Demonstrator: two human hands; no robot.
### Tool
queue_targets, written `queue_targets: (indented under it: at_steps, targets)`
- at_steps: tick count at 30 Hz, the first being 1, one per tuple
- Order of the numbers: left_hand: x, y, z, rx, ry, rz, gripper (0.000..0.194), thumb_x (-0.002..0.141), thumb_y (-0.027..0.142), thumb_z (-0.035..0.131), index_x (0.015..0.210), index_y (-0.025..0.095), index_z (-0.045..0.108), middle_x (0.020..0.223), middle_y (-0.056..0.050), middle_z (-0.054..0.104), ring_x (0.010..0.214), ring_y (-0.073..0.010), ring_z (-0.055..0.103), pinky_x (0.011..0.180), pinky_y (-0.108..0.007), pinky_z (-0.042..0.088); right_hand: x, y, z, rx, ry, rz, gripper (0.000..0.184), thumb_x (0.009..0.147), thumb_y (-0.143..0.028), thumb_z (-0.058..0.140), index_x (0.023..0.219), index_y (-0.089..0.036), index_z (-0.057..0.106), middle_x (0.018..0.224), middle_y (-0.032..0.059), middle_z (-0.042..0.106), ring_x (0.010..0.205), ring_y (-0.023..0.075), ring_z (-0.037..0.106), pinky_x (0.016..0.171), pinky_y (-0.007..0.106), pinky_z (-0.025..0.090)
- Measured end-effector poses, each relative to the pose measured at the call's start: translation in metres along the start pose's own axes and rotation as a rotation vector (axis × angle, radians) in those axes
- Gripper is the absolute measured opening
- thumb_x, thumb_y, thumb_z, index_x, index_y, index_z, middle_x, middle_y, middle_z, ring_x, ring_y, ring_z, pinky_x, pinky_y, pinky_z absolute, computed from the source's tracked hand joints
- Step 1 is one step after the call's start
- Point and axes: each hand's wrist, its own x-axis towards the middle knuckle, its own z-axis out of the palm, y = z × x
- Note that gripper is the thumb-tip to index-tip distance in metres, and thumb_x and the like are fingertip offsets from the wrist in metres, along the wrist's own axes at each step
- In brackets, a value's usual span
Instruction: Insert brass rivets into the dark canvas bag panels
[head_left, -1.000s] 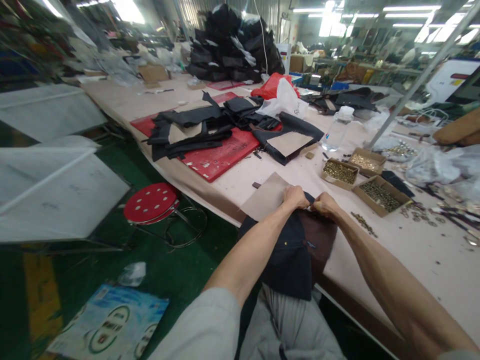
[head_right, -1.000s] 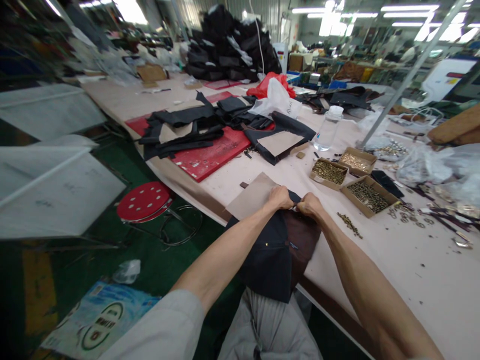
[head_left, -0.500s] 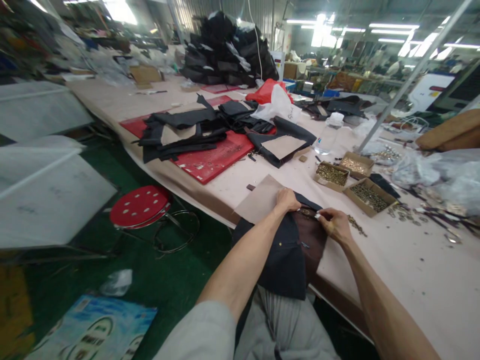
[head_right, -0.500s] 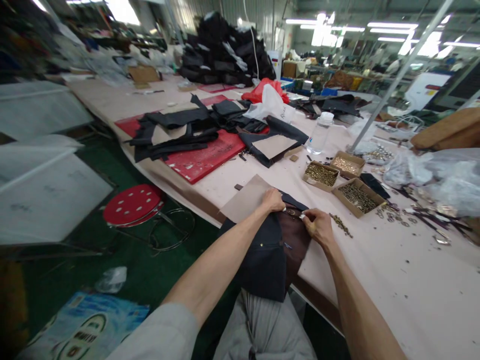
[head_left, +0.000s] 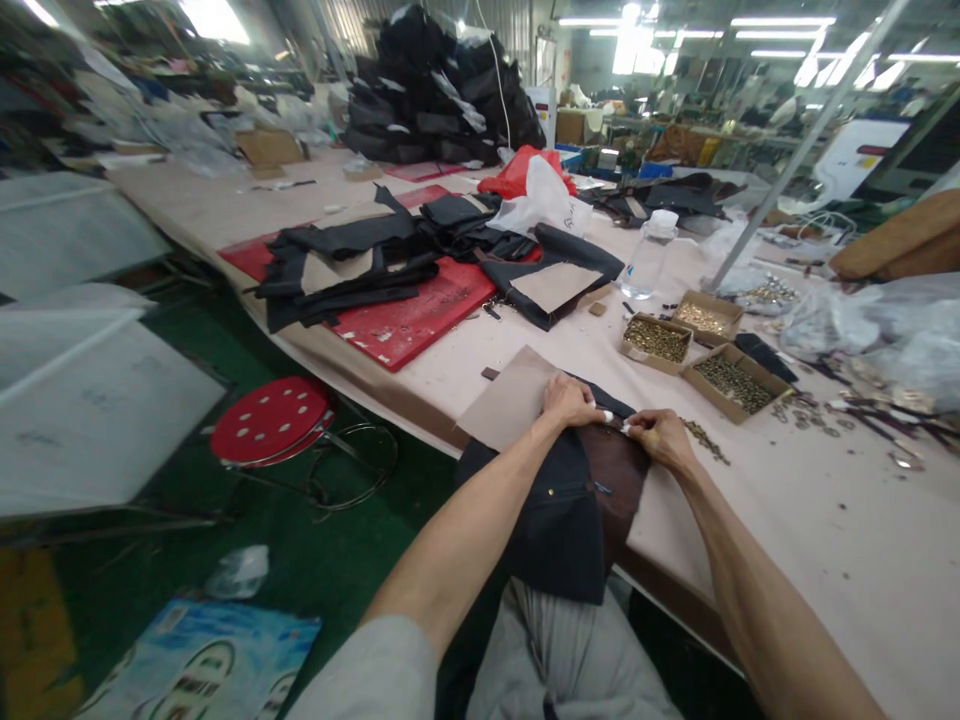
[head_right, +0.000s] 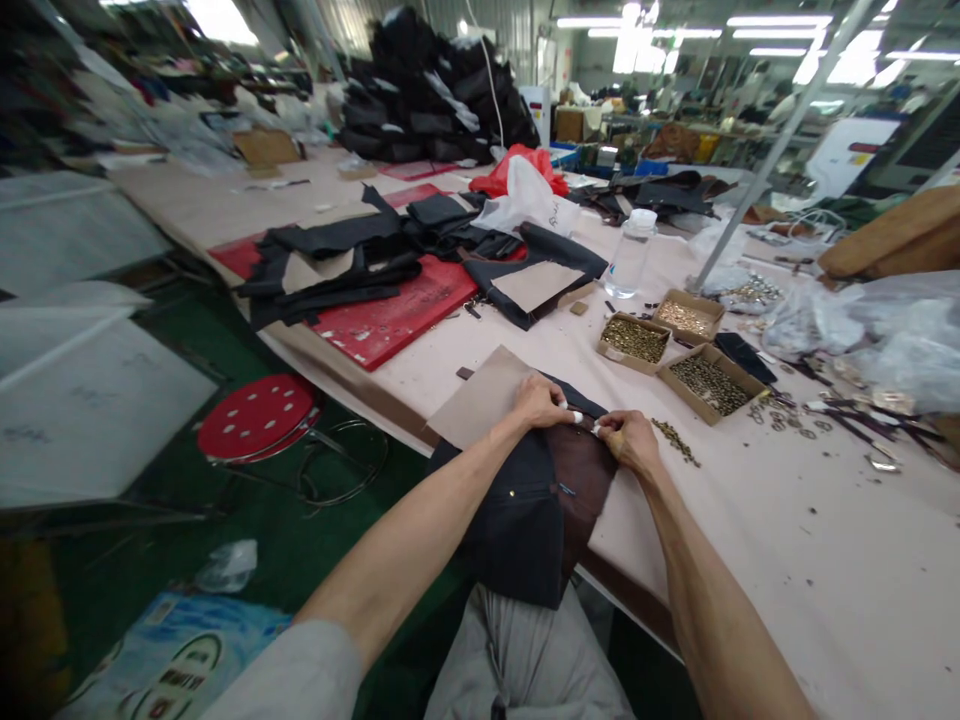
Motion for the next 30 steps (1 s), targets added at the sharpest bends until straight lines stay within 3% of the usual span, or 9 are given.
queue_targets:
  at_steps: [3, 8, 14, 21, 30]
  targets:
    - [-0.002, 0.004, 0.003, 0.009, 0.039, -0.029, 0.051, 0.05, 0.065, 0.088, 0.086, 0.03, 0.079, 0.11, -0.007, 0.064, 0.108, -0.0289, 0.056, 0.094, -0.036, 0.049, 0.0, 0.003, 0.0, -0.002, -0.029, -0.014, 0.033, 0.072, -0.032, 0.068, 0.097, -0.019, 0.083, 0.074, 0.0042, 0.074, 0.064, 0.0177, 0.063, 0.057, 0.025, 0.041]
    - [-0.002, 0.009, 0.007, 0.059, 0.045, -0.049, 0.052, 0.051, 0.062, 0.089, 0.09, 0.03, 0.077, 0.112, -0.007, 0.06, 0.109, -0.0289, 0.053, 0.094, -0.036, 0.048, 0.001, 0.013, 0.004, 0.023, -0.017, -0.03, 0.031, 0.072, -0.033, 0.069, 0.095, -0.018, 0.083, 0.084, 0.0069, 0.076, 0.072, 0.0203, 0.066, 0.062, 0.026, 0.044]
    - [0.0, 0.008, 0.01, 0.064, 0.019, -0.049, 0.052, 0.052, 0.062, 0.088, 0.091, 0.032, 0.076, 0.112, -0.007, 0.057, 0.109, -0.0288, 0.051, 0.094, -0.036, 0.046, 0.008, 0.018, 0.007, -0.057, -0.051, -0.048, 0.027, 0.07, -0.03, 0.072, 0.096, -0.024, 0.08, 0.083, 0.0017, 0.073, 0.074, 0.0178, 0.065, 0.067, 0.026, 0.044]
    - [0.0, 0.01, 0.011, 0.081, 0.018, -0.063, 0.051, 0.052, 0.061, 0.089, 0.092, 0.031, 0.075, 0.114, -0.007, 0.056, 0.11, -0.0295, 0.05, 0.094, -0.036, 0.046, 0.008, 0.015, 0.007, -0.099, -0.075, -0.036, 0.032, 0.073, -0.029, 0.07, 0.104, -0.029, 0.078, 0.085, -0.0015, 0.071, 0.075, 0.0162, 0.064, 0.063, 0.025, 0.039]
    - [-0.002, 0.015, 0.007, 0.065, -0.002, -0.094, 0.051, 0.05, 0.058, 0.089, 0.092, 0.032, 0.075, 0.113, -0.007, 0.055, 0.111, -0.03, 0.05, 0.095, -0.037, 0.046, 0.024, -0.003, 0.001, -0.162, -0.216, 0.039, 0.02, 0.069, -0.023, 0.065, 0.084, -0.021, 0.079, 0.067, 0.0009, 0.07, 0.06, 0.0149, 0.059, 0.053, 0.024, 0.033]
